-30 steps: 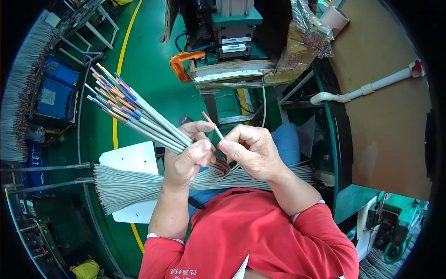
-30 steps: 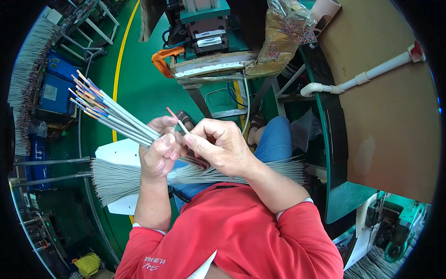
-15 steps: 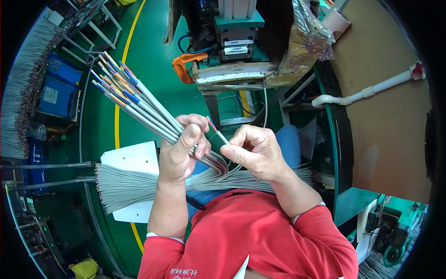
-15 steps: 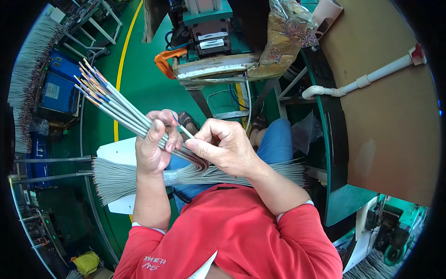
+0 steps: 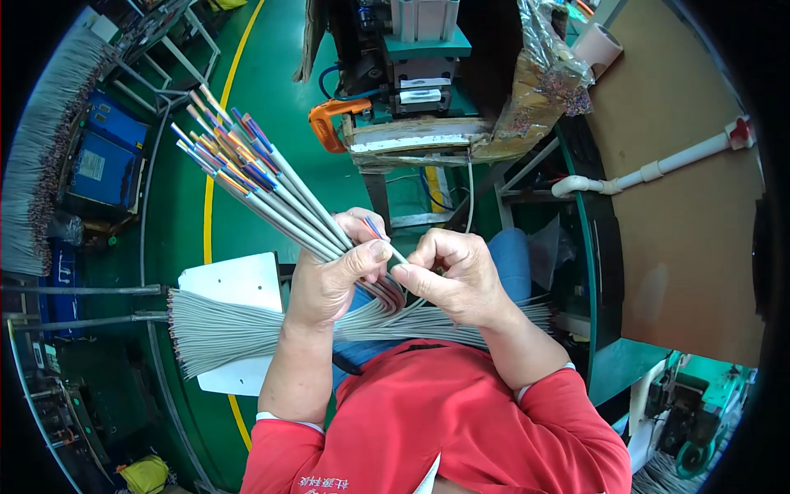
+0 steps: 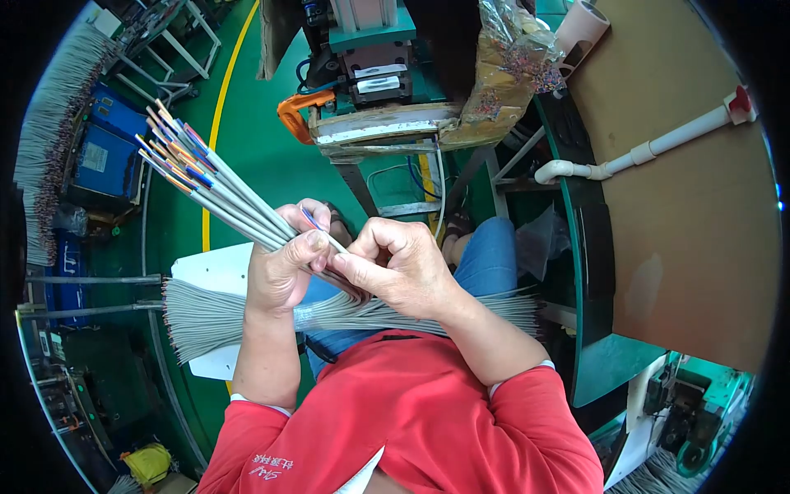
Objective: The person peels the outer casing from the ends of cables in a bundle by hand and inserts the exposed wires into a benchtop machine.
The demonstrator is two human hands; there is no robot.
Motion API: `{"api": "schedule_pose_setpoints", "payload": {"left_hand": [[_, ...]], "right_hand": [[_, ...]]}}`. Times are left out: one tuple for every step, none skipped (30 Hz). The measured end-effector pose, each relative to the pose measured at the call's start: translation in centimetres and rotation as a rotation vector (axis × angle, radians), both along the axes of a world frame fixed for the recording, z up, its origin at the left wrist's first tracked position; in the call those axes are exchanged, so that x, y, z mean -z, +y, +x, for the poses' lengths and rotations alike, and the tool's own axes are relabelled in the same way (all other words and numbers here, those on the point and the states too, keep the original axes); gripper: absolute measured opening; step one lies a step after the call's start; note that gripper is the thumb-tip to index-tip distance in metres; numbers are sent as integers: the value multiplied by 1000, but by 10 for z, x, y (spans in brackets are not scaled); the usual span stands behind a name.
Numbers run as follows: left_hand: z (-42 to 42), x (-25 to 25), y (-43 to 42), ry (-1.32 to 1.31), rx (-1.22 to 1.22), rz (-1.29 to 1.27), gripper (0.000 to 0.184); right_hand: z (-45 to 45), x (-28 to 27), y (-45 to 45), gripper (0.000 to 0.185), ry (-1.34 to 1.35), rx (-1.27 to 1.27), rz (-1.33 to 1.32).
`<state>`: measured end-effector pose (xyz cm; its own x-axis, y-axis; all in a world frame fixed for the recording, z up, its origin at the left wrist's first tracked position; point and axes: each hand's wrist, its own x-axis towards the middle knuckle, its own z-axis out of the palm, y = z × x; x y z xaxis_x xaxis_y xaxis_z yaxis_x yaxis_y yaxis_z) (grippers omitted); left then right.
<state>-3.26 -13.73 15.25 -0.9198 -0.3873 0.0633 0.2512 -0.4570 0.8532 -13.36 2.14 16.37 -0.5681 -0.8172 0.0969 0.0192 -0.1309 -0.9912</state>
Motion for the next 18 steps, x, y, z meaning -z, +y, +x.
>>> {"api": "schedule_pose_setpoints", "payload": {"left_hand": [[-1,1,2,1,-1,-2,13],[-3,2,5,-6,-29,43,12],[-3,3,7,-14,-57,88,11],[-3,3,8,-22,-85,134,10],[-3,3,7,-22,-87,134,10],[-2,1,5,-39,-66,122,11],[-1,0,4,-57,-46,111,12],[1,-1,3,-76,-26,100,14],[1,-1,3,-76,-29,101,14],[1,-1,2,-76,-32,100,14],[1,-1,3,-76,-34,100,14],[1,-1,3,-76,-35,100,14],[0,-1,4,-75,-34,100,14],[-1,-1,7,-80,-63,144,14],[-2,0,9,-86,-92,189,14],[-1,0,10,-93,-122,233,14],[0,0,10,-95,-124,235,14],[0,1,8,-90,-117,226,14]], "right_hand": [[2,1,-1,22,3,17,-6],[5,3,-3,22,3,16,-7],[9,6,-6,22,30,36,-9],[12,9,-8,23,57,56,-12],[14,11,-10,23,84,76,-14],[12,9,-9,23,83,74,-13],[8,6,-7,23,122,34,30],[5,2,-4,23,160,-7,74],[3,0,-4,23,201,-48,117],[4,0,-5,23,202,-50,116],[5,0,-6,23,199,-29,110],[7,-1,-6,23,197,-9,104],[9,-1,-7,23,195,13,98],[10,1,-9,23,195,13,99],[13,5,-11,23,122,5,75],[15,10,-13,23,49,-5,51],[16,12,-14,23,-26,-15,27],[16,12,-14,23,-28,-17,30]]}}
